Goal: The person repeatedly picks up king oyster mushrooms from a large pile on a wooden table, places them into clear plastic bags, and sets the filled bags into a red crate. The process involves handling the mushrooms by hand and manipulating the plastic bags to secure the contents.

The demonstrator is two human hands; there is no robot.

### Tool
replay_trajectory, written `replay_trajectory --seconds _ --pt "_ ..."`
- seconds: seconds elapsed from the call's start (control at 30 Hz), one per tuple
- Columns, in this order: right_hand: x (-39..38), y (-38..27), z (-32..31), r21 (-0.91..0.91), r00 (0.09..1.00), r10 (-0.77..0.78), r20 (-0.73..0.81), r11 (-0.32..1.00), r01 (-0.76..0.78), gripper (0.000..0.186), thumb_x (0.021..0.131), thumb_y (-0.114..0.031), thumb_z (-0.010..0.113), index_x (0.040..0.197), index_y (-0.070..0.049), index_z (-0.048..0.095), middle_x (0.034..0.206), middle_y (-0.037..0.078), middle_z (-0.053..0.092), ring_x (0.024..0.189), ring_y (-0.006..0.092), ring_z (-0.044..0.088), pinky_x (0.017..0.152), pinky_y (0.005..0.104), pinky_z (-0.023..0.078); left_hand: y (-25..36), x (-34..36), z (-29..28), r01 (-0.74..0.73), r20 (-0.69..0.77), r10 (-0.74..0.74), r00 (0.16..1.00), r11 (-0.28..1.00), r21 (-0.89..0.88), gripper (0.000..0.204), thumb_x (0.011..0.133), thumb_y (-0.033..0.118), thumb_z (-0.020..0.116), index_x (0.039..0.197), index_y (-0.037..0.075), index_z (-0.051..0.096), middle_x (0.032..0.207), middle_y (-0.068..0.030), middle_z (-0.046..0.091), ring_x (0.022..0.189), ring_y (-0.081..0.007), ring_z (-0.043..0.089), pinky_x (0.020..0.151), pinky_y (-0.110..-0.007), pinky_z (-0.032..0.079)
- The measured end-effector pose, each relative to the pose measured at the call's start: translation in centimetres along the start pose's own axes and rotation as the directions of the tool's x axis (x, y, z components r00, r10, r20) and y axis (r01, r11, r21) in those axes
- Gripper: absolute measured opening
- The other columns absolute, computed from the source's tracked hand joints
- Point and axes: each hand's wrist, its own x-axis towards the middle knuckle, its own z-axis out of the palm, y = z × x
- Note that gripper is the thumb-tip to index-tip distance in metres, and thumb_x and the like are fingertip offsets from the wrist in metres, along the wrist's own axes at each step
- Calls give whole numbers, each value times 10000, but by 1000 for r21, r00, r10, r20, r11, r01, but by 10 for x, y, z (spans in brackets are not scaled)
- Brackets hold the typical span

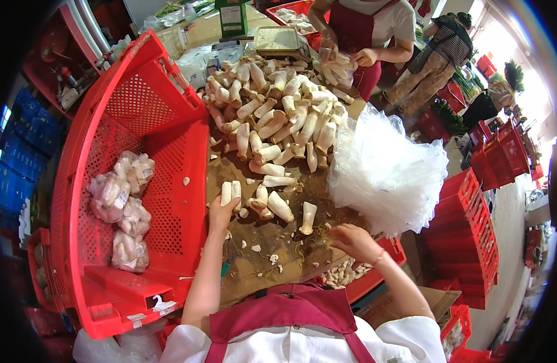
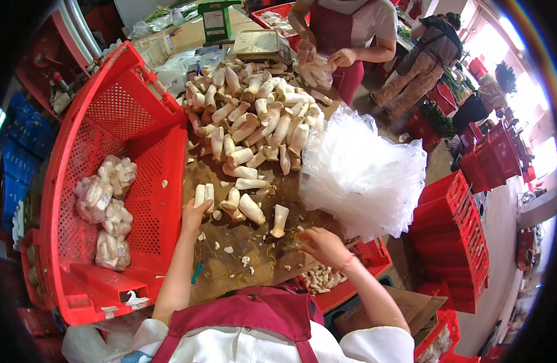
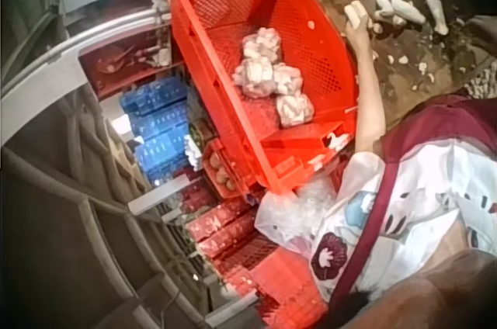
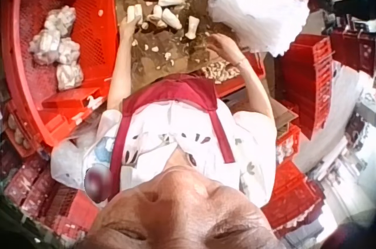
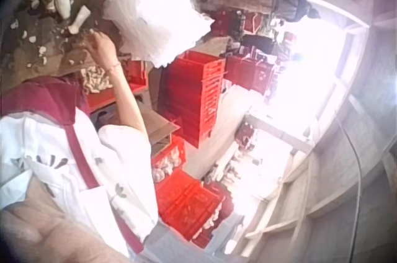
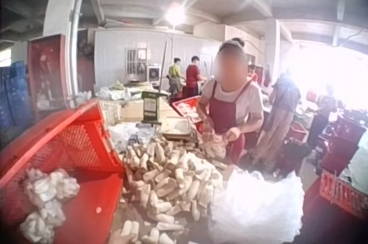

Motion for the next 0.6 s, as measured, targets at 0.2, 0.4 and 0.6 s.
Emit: replay_trajectory --seconds 0.2,0.4,0.6 --pt "76 -44 54 -167 939 179 -295 957 -236 524 888 -387 580 1285 -81 428 913 234 622 831 386 630 637 451 520 14 -32 3 -56 -106 69 992 991 120 370 823 226 718 1090 -8 611 876 -50 646 670 -93 565 570 -250 433" --pt "124 -17 75 240 934 120 -337 970 -38 466 874 -233 555 1312 -165 412 1003 254 561 838 437 588 761 489 481 16 -55 28 104 55 -102 993 994 -34 387 846 257 704 1099 -6 575 866 -48 644 686 -106 596 570 -239 454" --pt "159 -23 79 492 898 221 -382 871 -5 605 801 -392 697 1278 -115 449 979 198 607 888 354 610 764 418 497 9 -31 51 187 122 -172 978 975 -122 572 800 441 725 1148 35 524 970 -56 607 767 -111 589 669 -264 481"
